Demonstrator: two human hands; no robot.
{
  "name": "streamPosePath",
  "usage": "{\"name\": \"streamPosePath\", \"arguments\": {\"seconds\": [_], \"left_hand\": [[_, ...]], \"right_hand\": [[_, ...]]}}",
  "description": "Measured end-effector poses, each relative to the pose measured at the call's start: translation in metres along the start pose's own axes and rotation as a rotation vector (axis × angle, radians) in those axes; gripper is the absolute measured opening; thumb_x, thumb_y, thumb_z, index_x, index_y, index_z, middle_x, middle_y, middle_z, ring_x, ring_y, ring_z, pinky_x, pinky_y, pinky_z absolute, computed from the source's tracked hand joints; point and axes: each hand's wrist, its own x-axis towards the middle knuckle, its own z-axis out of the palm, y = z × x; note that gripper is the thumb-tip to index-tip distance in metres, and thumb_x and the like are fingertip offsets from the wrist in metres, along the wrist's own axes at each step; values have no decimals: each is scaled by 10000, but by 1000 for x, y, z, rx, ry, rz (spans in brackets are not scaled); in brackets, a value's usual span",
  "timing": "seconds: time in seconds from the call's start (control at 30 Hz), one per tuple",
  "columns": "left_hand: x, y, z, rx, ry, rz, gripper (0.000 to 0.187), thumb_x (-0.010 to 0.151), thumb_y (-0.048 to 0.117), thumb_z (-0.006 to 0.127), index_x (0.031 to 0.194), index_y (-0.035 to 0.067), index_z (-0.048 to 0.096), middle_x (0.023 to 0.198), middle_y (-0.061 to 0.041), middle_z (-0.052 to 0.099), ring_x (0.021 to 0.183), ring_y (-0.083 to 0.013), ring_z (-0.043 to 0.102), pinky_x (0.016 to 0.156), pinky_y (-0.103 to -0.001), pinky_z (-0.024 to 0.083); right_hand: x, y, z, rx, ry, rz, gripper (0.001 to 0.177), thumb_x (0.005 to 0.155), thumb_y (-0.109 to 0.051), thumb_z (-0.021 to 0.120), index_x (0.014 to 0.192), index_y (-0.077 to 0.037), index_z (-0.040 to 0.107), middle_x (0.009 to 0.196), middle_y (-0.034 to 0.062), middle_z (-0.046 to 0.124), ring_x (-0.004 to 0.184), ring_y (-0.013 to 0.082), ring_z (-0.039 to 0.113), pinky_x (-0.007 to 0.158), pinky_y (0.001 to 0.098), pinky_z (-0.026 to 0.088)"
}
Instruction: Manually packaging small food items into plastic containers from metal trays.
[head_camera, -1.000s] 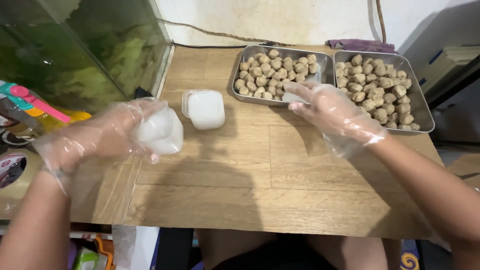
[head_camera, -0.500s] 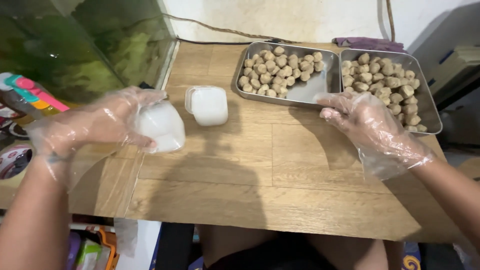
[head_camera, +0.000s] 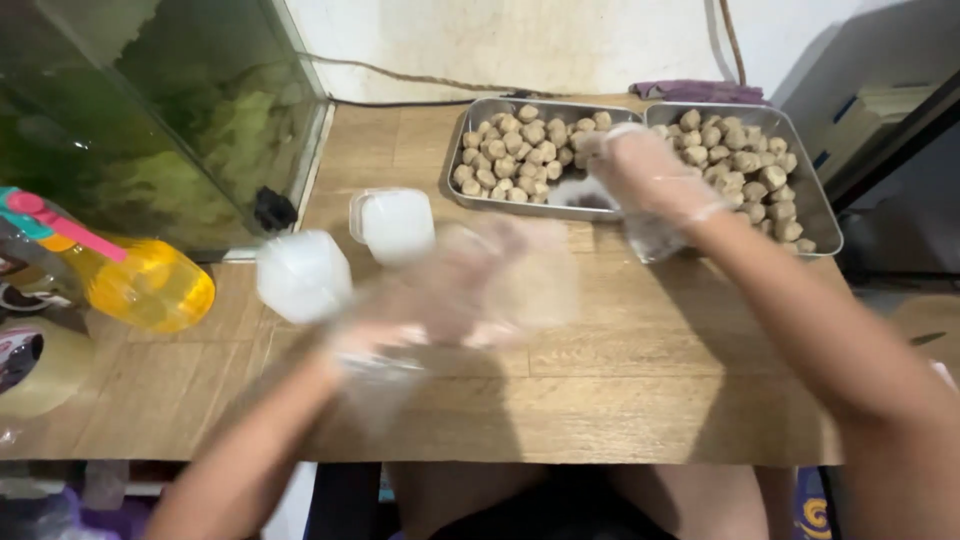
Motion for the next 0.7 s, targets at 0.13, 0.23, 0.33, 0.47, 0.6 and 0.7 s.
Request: {"name": "streamPosePath", "arguments": {"seconds": [0.13, 0.23, 0.33, 0.47, 0.6, 0.7], "left_hand": [[61, -8, 64, -148, -9, 45, 944, 711, 183, 818, 1548, 228, 385, 1487, -208, 475, 1298, -394, 544, 1072, -469, 494], [72, -32, 104, -394, -37, 100, 1069, 685, 155, 836, 1588, 356, 301, 1516, -228, 430, 1207, -391, 633, 1013, -423, 583], [71, -39, 110, -262, -47, 145, 1022, 730, 444, 838, 1549, 116, 322, 1537, -272, 428, 1433, -564, 292, 1200, -640, 279], [66, -26, 88, -249, -81, 84, 1008, 731, 501, 838, 1548, 247, 305, 1497, -174, 510, 1469, -495, 267, 1221, -621, 206], [69, -22, 81, -153, -82, 45, 945, 710, 584, 818, 1491, 279, 382, 1405, -119, 604, 1461, -438, 346, 1213, -601, 269], [58, -16, 78, -156, -48, 45, 897, 725, 445, 855, 1475, 201, 428, 1364, -151, 618, 1406, -436, 435, 1197, -540, 326]], "right_hand": [[62, 23, 51, -23, -135, 130, 226, 887, -287, 646, 1026, -162, 773, 923, 176, 747, 931, 352, 728, 793, 458, 600], [77, 38, 63, -15, -150, 151, 229, 904, -305, 598, 1016, -198, 767, 917, 147, 747, 923, 324, 729, 762, 427, 603], [45, -4, 7, 84, -197, 208, 251, 863, -226, 590, 978, -122, 788, 944, 220, 740, 989, 406, 696, 824, 527, 560], [30, -20, -17, 99, -268, 262, 333, 917, -250, 519, 1199, -267, 696, 1039, 204, 722, 1070, 392, 664, 914, 493, 533], [25, -28, -18, 46, -286, 90, 418, 958, -317, 613, 1349, -170, 600, 1051, 239, 712, 1091, 403, 656, 918, 511, 542], [55, 1, 37, -67, -287, 59, 318, 971, -372, 592, 1225, -205, 684, 1010, 171, 741, 1059, 330, 695, 846, 435, 582]]}}
